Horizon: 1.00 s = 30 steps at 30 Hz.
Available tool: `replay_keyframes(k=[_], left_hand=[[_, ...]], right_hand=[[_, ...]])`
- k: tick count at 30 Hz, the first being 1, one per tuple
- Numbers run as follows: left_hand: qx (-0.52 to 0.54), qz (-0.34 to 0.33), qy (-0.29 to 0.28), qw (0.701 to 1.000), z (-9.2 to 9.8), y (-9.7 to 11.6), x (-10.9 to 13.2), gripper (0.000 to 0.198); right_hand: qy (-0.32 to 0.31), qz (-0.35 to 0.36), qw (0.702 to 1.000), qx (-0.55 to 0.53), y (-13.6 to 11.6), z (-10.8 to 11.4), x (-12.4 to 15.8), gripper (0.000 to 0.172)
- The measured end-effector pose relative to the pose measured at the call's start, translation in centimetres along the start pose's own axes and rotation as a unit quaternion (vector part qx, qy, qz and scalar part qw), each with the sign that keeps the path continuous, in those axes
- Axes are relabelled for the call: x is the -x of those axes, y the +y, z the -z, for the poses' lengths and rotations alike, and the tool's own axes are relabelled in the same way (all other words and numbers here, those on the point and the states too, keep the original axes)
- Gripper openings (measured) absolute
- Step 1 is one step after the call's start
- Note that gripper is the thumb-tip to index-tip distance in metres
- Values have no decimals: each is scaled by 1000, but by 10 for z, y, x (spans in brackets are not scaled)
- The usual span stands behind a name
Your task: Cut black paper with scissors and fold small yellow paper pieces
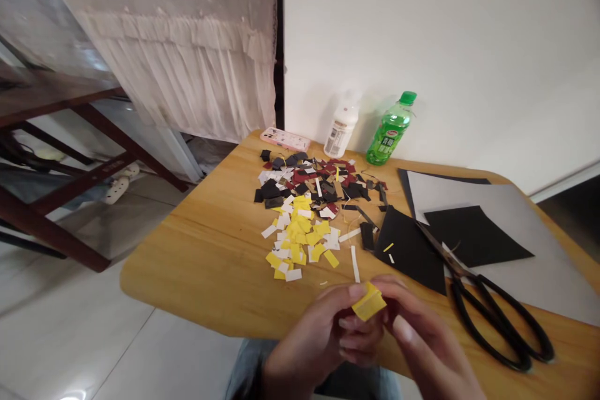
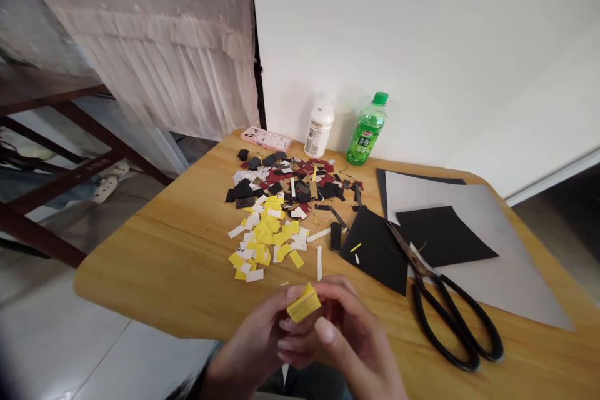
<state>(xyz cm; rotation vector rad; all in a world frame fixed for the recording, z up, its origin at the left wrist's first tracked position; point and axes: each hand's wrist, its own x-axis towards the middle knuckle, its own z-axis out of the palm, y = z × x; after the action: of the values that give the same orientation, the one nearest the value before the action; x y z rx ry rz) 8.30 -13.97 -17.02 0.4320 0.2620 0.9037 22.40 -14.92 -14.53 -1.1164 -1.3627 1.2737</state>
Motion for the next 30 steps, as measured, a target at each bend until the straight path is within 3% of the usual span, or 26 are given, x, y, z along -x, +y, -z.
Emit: replay_keyframes(k=[3, 6, 9, 12, 16, 20, 23, 26, 30], left_hand=[[-31, -32, 69, 997, -1, -3, 1, 38], [-72, -26, 121, 990, -1, -1, 5, 42], [-115, -17, 128, 985, 0, 2, 13, 53], [-196, -9, 91, 976, 6, 6, 25, 58], [-267, 13, 37, 963, 15, 12, 41, 58], [-305, -12, 22, 952, 20, 15, 47, 55], [-350, -42, 50, 935, 18, 17, 48, 55], [-400, -77, 95, 909, 17, 16, 49, 55], [-496, -114, 145, 849, 24, 9, 49, 52]], right_hand=[[7, -110, 977, -181, 6, -21, 0, 39], [33, -141, 964, -225, 12, -23, -1, 34], [5, -109, 973, -205, 18, -20, 0, 34], [-48, -64, 986, -149, 25, -18, 3, 42], [-104, -78, 985, -114, 33, -19, 8, 46], [-128, -82, 976, -159, 35, -23, 6, 35], [-147, -61, 974, -158, 31, -23, 0, 32], [-123, -81, 981, -123, 23, -22, -4, 39], [-87, -109, 986, -86, 12, -20, -8, 30]])
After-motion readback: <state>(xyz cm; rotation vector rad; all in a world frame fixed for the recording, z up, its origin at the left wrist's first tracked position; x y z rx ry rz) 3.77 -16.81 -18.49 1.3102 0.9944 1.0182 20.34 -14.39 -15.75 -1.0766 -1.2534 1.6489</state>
